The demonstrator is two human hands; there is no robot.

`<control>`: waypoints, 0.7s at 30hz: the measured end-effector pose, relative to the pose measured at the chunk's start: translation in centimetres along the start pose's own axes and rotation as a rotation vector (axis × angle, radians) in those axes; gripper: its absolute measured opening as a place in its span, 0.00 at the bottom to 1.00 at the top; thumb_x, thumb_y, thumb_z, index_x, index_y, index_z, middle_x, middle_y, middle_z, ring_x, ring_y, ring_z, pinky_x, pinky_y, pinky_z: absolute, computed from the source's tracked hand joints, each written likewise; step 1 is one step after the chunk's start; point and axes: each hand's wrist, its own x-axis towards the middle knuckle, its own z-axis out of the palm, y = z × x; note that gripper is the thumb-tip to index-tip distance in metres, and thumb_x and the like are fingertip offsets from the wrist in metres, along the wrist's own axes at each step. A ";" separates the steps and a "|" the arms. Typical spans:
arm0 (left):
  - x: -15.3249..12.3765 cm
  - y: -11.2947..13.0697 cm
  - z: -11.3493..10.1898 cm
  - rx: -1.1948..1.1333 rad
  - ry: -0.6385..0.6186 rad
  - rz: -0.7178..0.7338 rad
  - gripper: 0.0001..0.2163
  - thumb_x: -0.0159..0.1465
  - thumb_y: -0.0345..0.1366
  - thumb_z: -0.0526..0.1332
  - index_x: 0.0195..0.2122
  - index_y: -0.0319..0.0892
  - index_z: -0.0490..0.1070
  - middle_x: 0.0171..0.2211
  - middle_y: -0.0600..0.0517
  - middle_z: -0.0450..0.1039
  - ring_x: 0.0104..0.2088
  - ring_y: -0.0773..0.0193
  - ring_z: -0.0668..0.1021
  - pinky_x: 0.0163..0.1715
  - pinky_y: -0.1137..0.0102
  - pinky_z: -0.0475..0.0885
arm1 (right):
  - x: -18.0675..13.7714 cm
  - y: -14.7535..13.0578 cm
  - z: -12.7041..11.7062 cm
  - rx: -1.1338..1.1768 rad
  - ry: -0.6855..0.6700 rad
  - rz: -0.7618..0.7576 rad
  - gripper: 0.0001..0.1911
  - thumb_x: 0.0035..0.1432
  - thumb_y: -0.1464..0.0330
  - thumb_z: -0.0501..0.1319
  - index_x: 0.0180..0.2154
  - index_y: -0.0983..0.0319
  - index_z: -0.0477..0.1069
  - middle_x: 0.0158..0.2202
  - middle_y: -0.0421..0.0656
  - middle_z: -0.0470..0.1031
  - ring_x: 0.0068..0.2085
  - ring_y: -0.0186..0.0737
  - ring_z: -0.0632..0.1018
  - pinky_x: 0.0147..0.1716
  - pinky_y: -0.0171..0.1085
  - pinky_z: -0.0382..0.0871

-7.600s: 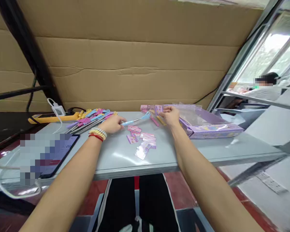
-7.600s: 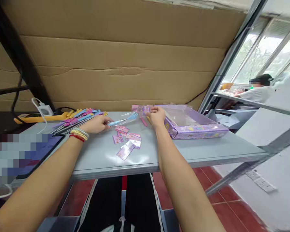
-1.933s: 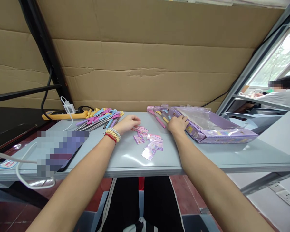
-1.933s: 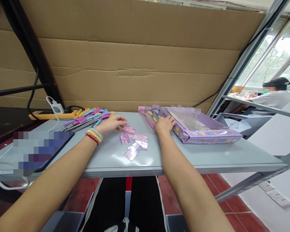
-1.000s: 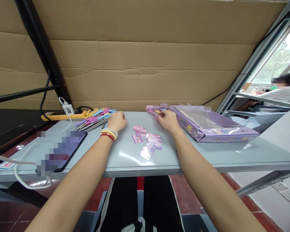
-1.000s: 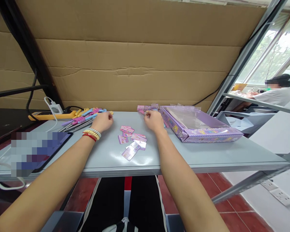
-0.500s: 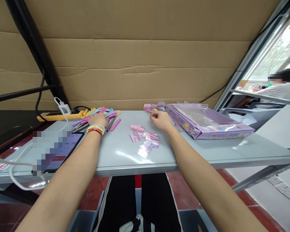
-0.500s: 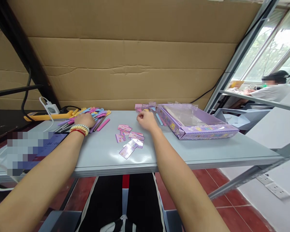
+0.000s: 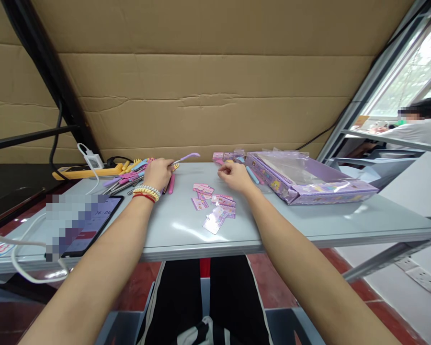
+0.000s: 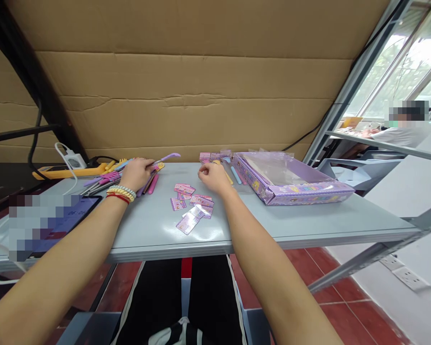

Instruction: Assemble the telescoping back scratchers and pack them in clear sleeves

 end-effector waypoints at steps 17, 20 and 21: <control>-1.0 4.4 -0.2 -0.177 0.182 0.019 0.12 0.62 0.35 0.54 0.39 0.38 0.76 0.38 0.43 0.75 0.40 0.56 0.76 0.42 0.64 0.69 | 0.5 -1.7 -0.3 1.299 -0.060 0.323 0.23 0.56 0.49 0.59 0.33 0.64 0.72 0.21 0.41 0.74 0.19 0.30 0.71 0.15 0.29 0.57; -0.7 2.8 -0.9 0.079 -0.059 -0.264 0.12 0.58 0.36 0.56 0.36 0.36 0.75 0.39 0.36 0.75 0.40 0.47 0.77 0.38 0.59 0.70 | 0.8 -1.1 -0.8 1.320 0.088 0.420 0.21 0.57 0.51 0.59 0.31 0.64 0.70 0.18 0.39 0.72 0.17 0.28 0.69 0.14 0.29 0.56; -0.7 2.4 -1.0 0.131 -0.144 -0.318 0.13 0.58 0.39 0.58 0.35 0.35 0.76 0.39 0.34 0.75 0.40 0.45 0.77 0.36 0.59 0.71 | 0.9 -1.0 -0.8 1.312 0.123 0.446 0.20 0.58 0.53 0.59 0.31 0.64 0.70 0.17 0.38 0.71 0.16 0.28 0.68 0.13 0.28 0.56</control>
